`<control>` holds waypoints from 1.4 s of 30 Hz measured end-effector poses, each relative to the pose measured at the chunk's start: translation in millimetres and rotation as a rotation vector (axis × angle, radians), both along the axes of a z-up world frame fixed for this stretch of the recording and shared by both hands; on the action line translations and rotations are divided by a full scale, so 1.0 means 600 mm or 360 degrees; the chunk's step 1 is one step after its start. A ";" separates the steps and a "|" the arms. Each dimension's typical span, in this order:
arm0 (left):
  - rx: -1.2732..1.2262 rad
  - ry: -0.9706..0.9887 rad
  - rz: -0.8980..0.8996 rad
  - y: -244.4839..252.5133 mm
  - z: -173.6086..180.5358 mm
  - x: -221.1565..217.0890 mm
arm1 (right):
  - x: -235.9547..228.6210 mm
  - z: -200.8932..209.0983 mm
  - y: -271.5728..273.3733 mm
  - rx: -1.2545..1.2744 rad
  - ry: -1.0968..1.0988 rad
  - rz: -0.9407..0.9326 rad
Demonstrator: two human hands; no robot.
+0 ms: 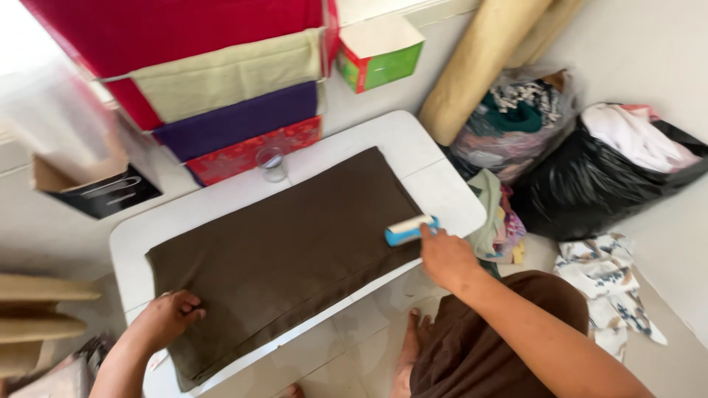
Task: The person uses a lint roller to clean a dark brown piece of fabric on a small white table, repeatedly rolling it across the surface and then folding the fabric multiple times.
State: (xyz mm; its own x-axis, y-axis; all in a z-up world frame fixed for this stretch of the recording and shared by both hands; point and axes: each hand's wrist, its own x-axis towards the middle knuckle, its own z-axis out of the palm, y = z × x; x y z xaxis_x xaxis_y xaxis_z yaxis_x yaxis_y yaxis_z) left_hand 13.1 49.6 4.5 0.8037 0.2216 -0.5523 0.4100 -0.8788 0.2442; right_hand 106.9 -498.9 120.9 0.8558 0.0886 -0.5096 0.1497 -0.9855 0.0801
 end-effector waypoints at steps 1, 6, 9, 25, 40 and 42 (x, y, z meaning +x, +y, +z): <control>-0.0002 0.0000 -0.0033 -0.001 -0.008 0.005 | 0.019 0.005 0.006 -0.0002 0.0000 -0.0033; 0.0047 -0.0199 -0.0242 0.084 -0.161 0.007 | 0.140 -0.111 0.017 0.0196 -0.0355 -0.0005; 0.0024 -0.0439 0.0172 0.067 -0.167 -0.008 | 0.239 -0.150 0.056 0.0308 -0.0427 -0.0189; -0.0022 0.0056 0.0112 0.052 -0.094 0.016 | 0.123 -0.083 0.035 0.0552 -0.0241 -0.0333; -0.0207 0.0356 -0.0200 -0.059 0.072 -0.033 | 0.097 0.089 -0.097 0.0342 -0.0184 0.0727; -0.0247 0.0373 -0.0213 -0.065 0.081 -0.048 | 0.115 0.089 -0.056 0.0198 -0.0048 0.0801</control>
